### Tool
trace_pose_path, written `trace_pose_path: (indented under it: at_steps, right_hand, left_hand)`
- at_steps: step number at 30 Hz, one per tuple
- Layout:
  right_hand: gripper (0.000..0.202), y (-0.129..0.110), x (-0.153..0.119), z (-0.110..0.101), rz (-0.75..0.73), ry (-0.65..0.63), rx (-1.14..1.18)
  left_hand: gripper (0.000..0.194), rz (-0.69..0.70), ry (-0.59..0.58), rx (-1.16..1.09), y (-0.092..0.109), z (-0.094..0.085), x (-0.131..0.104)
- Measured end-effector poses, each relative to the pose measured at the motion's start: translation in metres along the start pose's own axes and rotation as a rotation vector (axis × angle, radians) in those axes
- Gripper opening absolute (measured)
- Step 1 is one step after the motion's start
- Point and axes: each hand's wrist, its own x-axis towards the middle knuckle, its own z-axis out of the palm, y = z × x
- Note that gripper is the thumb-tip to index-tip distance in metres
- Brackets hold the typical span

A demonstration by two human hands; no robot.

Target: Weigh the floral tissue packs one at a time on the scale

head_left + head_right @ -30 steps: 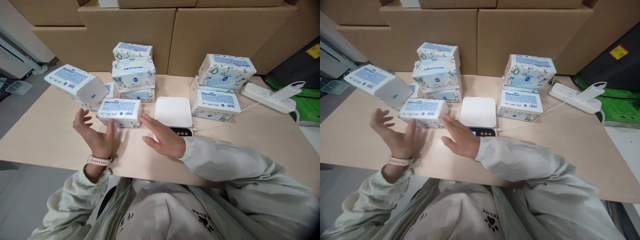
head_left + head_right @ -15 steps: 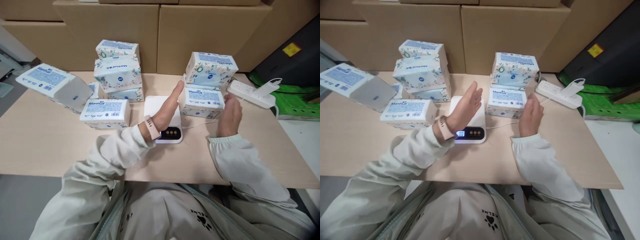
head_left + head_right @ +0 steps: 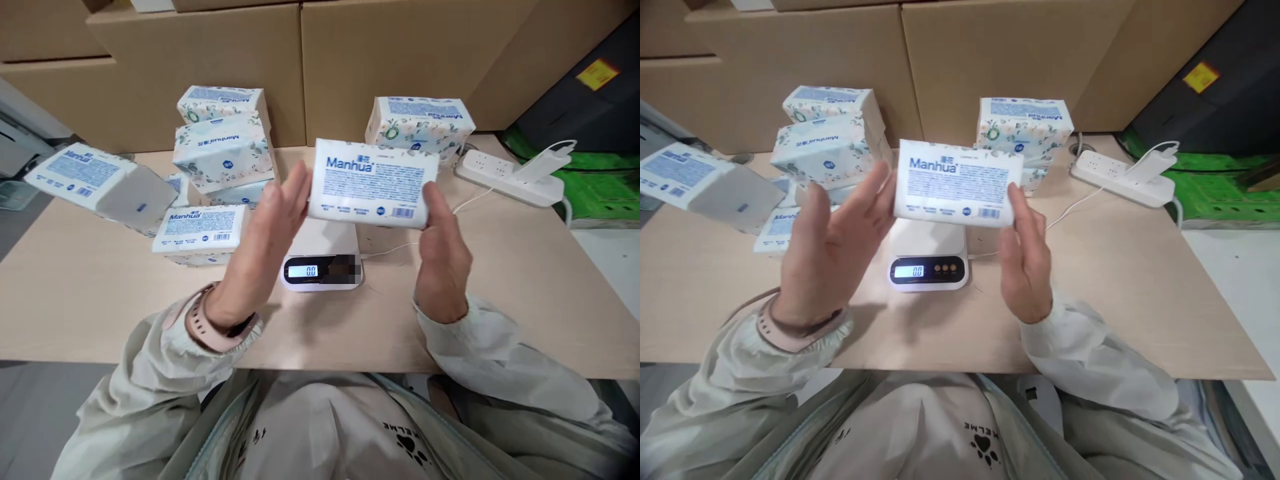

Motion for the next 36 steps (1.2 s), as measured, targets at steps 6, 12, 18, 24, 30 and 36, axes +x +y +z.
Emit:
trace_pose_path:
  at_steps: [6, 12, 18, 24, 30, 36]
  right_hand:
    - [0.058, 0.011, 0.007, 0.038, -0.055, -0.187, -0.020]
    - [0.056, 0.020, 0.007, 0.036, -0.108, 0.002, -0.047]
    - [0.049, 0.027, 0.008, 0.029, -0.018, 0.219, -0.014]
    - [0.050, 0.026, 0.005, 0.036, 0.161, 0.184, 0.146]
    - [0.052, 0.022, -0.003, 0.037, 0.224, 0.120, 0.174]
    - [0.050, 0.022, -0.005, 0.036, 0.248, 0.090, 0.207]
  left_hand:
    - [0.072, -0.078, 0.155, 0.095, -0.022, -0.035, -0.009]
    - [0.084, 0.025, 0.195, 0.144, -0.069, -0.049, -0.017]
    - [0.070, 0.155, 0.096, 0.122, -0.102, -0.053, -0.038]
    - [0.073, 0.131, 0.152, 0.041, -0.100, -0.052, -0.037]
    - [0.070, 0.107, 0.156, 0.006, -0.097, -0.052, -0.036]
    - [0.069, 0.097, 0.150, 0.024, -0.094, -0.054, -0.037]
